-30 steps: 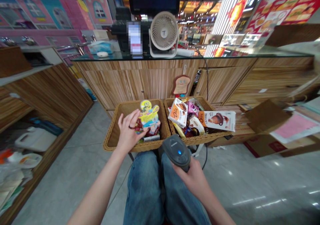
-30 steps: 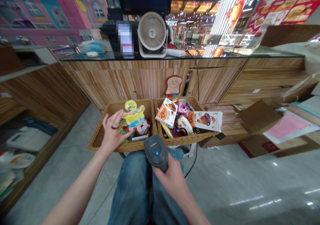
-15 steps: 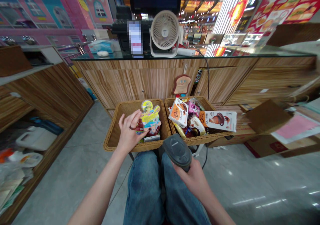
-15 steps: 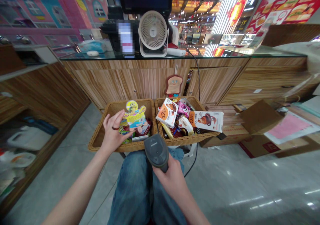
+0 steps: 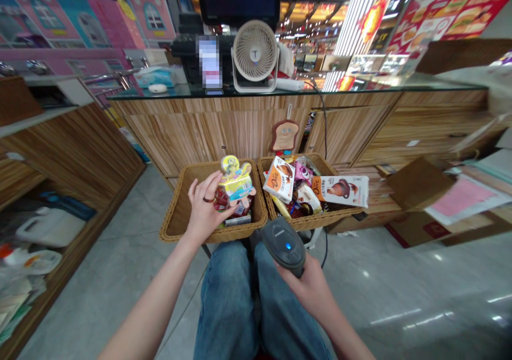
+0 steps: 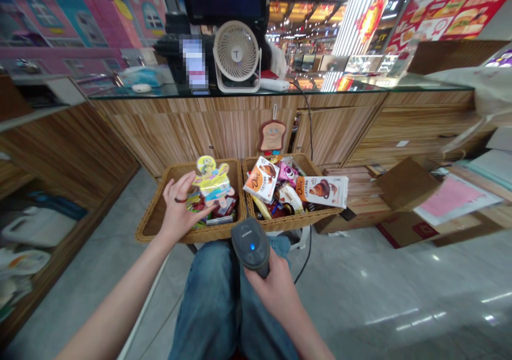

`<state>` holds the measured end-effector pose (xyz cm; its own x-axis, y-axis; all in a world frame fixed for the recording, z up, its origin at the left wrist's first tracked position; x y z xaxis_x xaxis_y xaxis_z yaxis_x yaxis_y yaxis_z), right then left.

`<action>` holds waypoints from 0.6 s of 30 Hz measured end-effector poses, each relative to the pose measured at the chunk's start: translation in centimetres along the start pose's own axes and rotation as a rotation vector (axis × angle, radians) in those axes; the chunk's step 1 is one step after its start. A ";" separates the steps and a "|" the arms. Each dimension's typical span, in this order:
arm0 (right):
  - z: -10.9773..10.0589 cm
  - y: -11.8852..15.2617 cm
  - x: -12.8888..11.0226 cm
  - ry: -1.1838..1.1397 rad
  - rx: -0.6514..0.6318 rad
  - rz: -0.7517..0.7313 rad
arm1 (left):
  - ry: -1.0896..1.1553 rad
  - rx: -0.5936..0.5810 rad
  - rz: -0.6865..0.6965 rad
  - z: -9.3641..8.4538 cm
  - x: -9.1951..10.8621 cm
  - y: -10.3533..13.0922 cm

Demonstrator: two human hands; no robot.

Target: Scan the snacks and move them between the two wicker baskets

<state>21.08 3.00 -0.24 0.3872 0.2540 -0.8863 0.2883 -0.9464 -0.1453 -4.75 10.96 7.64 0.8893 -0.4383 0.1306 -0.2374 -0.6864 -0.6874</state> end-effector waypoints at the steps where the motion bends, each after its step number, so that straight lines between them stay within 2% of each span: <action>1: -0.1 0.1 0.1 0.001 0.002 0.000 | 0.019 0.009 0.006 0.0 0.5 -0.6; 4: -0.5 0.4 0.3 -0.002 0.013 -0.004 | 0.085 0.003 0.029 0.9 2.6 -3.3; 6: -0.6 0.5 0.3 -0.007 0.026 -0.006 | 0.131 -0.037 0.049 2.4 4.5 -5.6; 11: -0.9 0.7 0.0 -0.011 0.056 -0.020 | 0.224 -0.189 0.098 8.3 9.5 -10.6; 14: -1.2 0.9 0.2 -0.011 0.072 -0.018 | 0.245 -0.269 0.068 11.1 11.1 -11.8; 16: -1.5 1.0 0.6 -0.005 0.081 -0.004 | 0.249 -0.298 0.071 11.7 11.4 -11.6; 18: -1.6 1.0 0.9 0.000 0.085 0.008 | 0.240 -0.314 0.075 11.4 10.8 -10.9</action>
<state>23.15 2.59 -0.44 0.3895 0.2460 -0.8876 0.2101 -0.9620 -0.1745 11.85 20.32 8.40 0.7571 -0.5916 0.2771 -0.4393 -0.7750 -0.4544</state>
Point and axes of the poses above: each hand's wrist, its own y-axis away from the middle knuckle, its own z-axis out of the palm, x = y × z, the point moved 8 cm from there along -y, towards the middle knuckle, and after that the axes turned 8 degrees about -x, right-handed, at the moved point
